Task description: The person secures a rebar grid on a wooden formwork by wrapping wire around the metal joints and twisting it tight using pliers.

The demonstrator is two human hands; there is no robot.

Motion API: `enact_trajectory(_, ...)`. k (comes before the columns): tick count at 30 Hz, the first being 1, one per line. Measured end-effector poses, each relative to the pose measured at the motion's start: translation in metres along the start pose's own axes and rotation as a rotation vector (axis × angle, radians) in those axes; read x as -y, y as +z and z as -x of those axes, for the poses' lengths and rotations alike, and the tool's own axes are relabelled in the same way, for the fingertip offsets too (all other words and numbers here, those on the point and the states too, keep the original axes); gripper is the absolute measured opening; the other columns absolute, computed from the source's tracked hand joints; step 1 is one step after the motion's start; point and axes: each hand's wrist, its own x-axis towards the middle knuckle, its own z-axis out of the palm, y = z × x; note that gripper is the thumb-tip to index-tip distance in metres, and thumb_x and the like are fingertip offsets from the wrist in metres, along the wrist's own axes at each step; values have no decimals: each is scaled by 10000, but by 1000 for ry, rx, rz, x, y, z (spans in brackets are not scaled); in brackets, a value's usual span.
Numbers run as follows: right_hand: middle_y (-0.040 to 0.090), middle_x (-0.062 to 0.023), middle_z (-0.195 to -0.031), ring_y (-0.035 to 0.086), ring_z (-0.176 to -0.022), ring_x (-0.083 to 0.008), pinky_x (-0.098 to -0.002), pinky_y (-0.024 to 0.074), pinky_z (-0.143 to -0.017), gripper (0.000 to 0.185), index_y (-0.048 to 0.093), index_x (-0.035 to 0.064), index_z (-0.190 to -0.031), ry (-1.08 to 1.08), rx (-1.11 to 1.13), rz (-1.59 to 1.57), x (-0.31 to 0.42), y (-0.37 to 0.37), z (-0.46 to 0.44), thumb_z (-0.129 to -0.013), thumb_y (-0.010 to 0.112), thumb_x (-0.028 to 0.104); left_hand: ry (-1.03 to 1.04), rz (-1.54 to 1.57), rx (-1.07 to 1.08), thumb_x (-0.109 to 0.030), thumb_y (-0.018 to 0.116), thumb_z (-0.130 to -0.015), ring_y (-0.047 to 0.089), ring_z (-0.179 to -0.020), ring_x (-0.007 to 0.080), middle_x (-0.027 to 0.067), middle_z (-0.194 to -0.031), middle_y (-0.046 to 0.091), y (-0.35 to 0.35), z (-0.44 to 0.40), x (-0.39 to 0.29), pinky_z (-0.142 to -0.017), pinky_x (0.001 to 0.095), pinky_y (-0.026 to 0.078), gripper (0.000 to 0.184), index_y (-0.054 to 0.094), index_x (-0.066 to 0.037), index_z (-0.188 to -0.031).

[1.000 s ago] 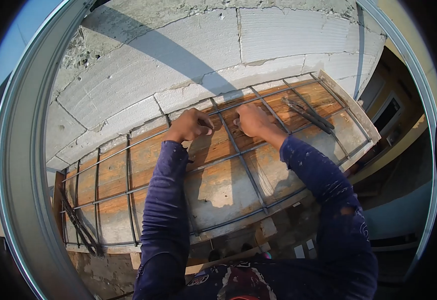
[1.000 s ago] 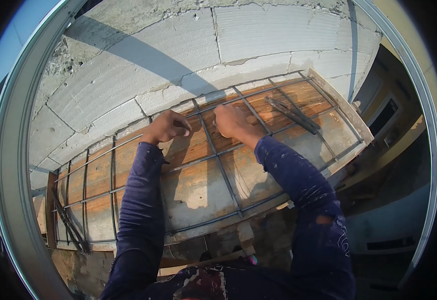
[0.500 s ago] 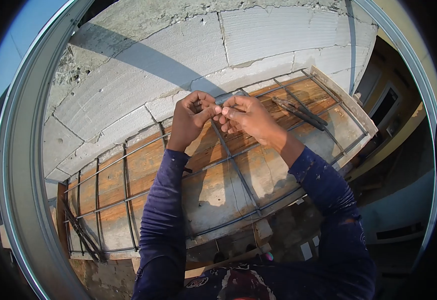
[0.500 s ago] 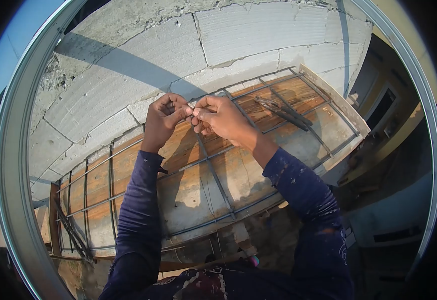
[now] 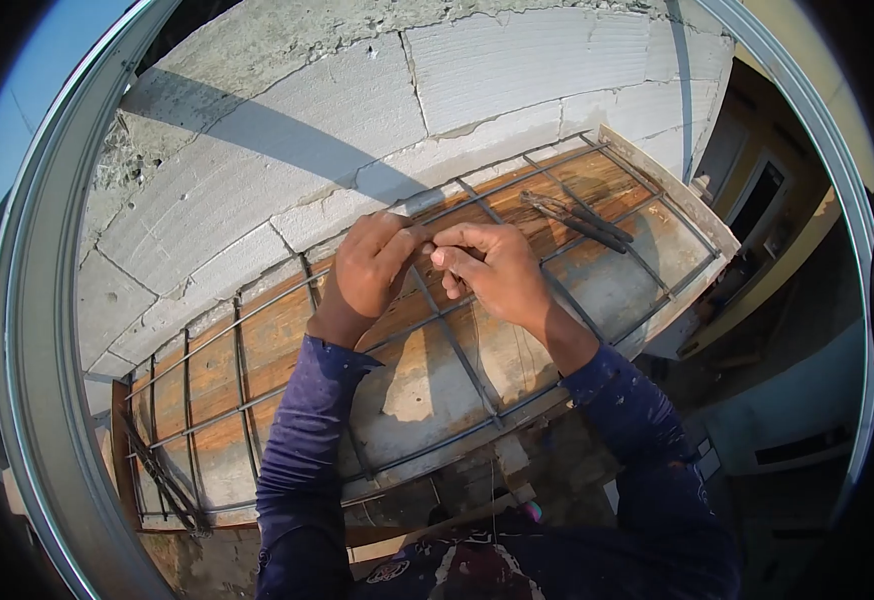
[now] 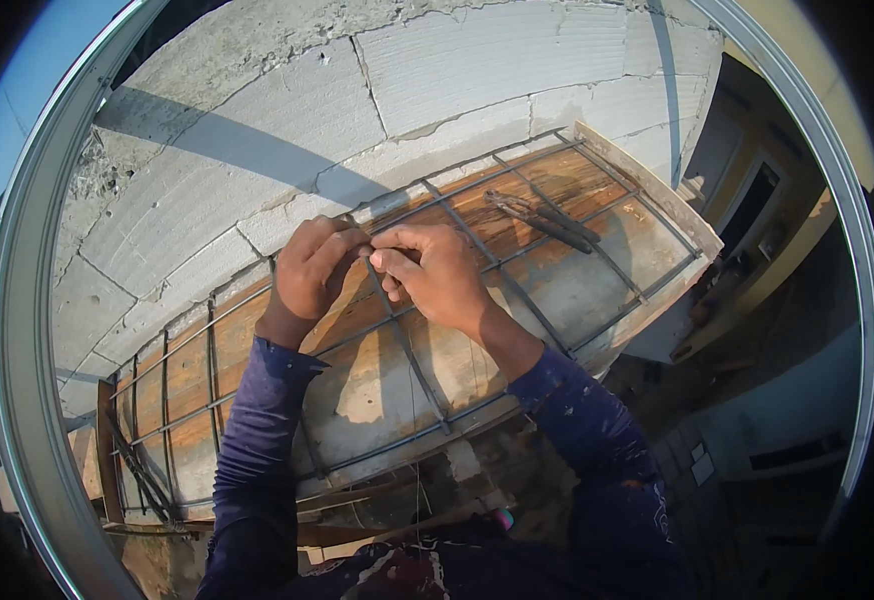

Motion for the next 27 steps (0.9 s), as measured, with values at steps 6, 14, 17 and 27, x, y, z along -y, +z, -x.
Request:
enact_trajectory(6, 574, -15, -873, 527, -625, -56, -231, 467, -479, 188, 601, -4, -1180, 436, 157, -591, 4, 12, 25, -1067, 570, 143, 167, -218, 11, 13, 712, -783, 623, -816, 292, 99, -882, 620, -18, 6, -7, -701, 401, 472, 192, 643, -35, -956)
enact_trajectory(14, 567, 8, -802, 526, -634, -84, -271, 448, -561, 223, 626, 30, -1182, 438, 432, -239, 18, -19, 34, -1089, 530, 209, 167, -287, -3, 66, 699, -765, 636, -822, 308, 124, -883, 613, -47, 9, -19, -714, 409, 488, 198, 628, -15, -932)
enact_trajectory(17, 676, -51, -881, 661, -771, -181, -342, 525, -743, 237, 643, 35, -1194, -119, 314, 308, 35, -32, 37, -1075, 537, 211, 184, -309, -67, 28, 661, -742, 623, -843, 289, 102, -883, 610, -45, 5, -22, -769, 399, 487, 202, 632, -31, -933)
enact_trajectory(27, 639, -143, -896, 648, -801, -364, -461, 500, -706, 186, 686, 25, -1001, -603, 65, 1197, 88, -97, -7, -978, 604, 190, 189, -349, -166, 46, 698, -802, 599, -845, 305, 87, -893, 600, 15, -53, -13, -758, 405, 463, 223, 622, -60, -983)
